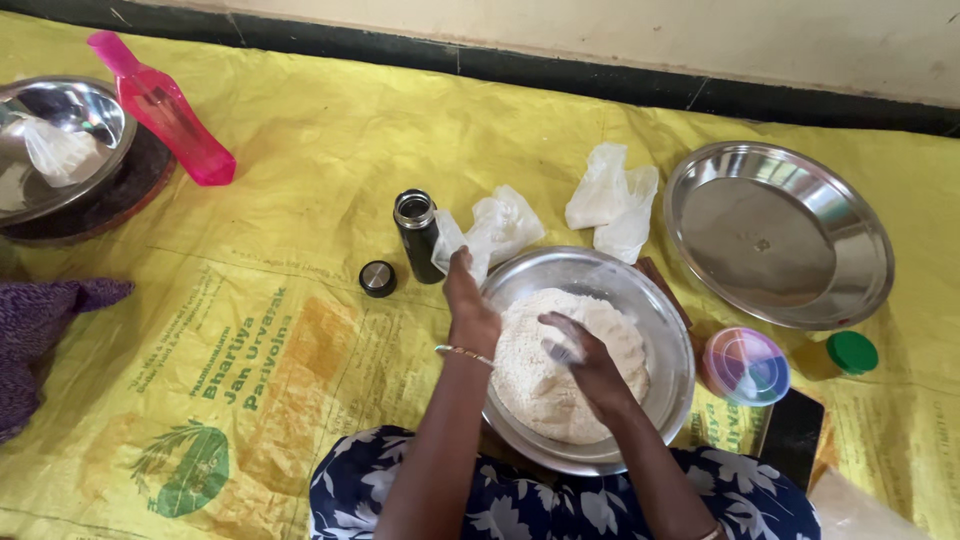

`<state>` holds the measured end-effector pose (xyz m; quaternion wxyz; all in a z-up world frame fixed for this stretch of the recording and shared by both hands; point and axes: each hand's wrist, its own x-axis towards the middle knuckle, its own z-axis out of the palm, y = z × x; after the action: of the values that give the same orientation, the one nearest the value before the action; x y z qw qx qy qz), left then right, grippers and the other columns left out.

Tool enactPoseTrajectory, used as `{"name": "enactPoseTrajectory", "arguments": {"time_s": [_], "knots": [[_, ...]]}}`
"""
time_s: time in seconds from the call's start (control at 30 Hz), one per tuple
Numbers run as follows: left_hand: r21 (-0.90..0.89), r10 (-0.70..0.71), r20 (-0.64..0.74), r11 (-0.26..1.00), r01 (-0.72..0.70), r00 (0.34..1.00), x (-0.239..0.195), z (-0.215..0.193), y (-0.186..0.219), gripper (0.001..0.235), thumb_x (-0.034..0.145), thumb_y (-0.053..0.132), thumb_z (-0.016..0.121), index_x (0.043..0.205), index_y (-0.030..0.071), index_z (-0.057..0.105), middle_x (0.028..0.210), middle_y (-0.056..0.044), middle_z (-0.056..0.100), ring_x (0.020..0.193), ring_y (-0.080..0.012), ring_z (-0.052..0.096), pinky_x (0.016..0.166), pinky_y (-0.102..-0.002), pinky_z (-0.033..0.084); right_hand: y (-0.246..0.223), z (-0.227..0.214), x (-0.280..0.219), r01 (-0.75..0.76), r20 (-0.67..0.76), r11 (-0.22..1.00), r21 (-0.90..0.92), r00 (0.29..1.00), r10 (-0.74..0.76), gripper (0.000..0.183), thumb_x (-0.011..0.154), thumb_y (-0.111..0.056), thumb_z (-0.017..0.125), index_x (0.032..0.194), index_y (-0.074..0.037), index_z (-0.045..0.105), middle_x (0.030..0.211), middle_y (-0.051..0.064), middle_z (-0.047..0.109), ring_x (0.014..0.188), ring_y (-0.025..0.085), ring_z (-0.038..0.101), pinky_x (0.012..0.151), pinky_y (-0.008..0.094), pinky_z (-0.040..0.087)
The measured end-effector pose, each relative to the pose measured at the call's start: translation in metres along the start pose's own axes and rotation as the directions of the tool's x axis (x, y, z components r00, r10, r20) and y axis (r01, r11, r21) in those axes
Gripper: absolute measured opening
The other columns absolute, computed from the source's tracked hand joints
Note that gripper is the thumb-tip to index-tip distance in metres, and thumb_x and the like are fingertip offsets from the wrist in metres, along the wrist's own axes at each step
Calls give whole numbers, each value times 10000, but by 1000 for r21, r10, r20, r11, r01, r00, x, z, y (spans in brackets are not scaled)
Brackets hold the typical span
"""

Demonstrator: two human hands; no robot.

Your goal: The person kneads dough in a metal bowl using both hands. They briefly handle a plastic bag before continuing to knead the dough.

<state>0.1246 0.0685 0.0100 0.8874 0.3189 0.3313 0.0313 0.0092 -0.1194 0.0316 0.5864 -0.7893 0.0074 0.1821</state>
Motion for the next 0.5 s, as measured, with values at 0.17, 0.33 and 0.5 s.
{"name": "enactPoseTrajectory", "arguments": {"time_s": [0.17,0.33,0.5], "knots": [[-9,65,22,998,-65,998,-32,43,-17,722,910,458,563,1529,100,464,1631,-22,410,1503,-162,310,1223,-418,159,9,17,-5,-311,238,638,704,950,201,753,919,-538,586,1553,-214,342,1600,106,377,1470,386,424,1252,510,264],[-45,-5,-18,999,5,1000,-47,64,-25,741,916,449,589,1545,94,426,1650,-21,387,1515,-177,303,1244,-399,153,15,29,-19,-294,316,494,818,948,40,716,931,-483,674,1457,-36,481,1421,146,594,1273,274,592,1127,460,458],[-20,-28,-16,999,27,999,-50,69,-31,768,903,473,571,1554,102,405,1656,-21,374,1518,-176,285,1225,-423,152,21,32,-27,-359,329,399,844,933,145,638,876,-430,700,1376,-57,565,1280,99,670,1119,243,671,995,455,545]]}}
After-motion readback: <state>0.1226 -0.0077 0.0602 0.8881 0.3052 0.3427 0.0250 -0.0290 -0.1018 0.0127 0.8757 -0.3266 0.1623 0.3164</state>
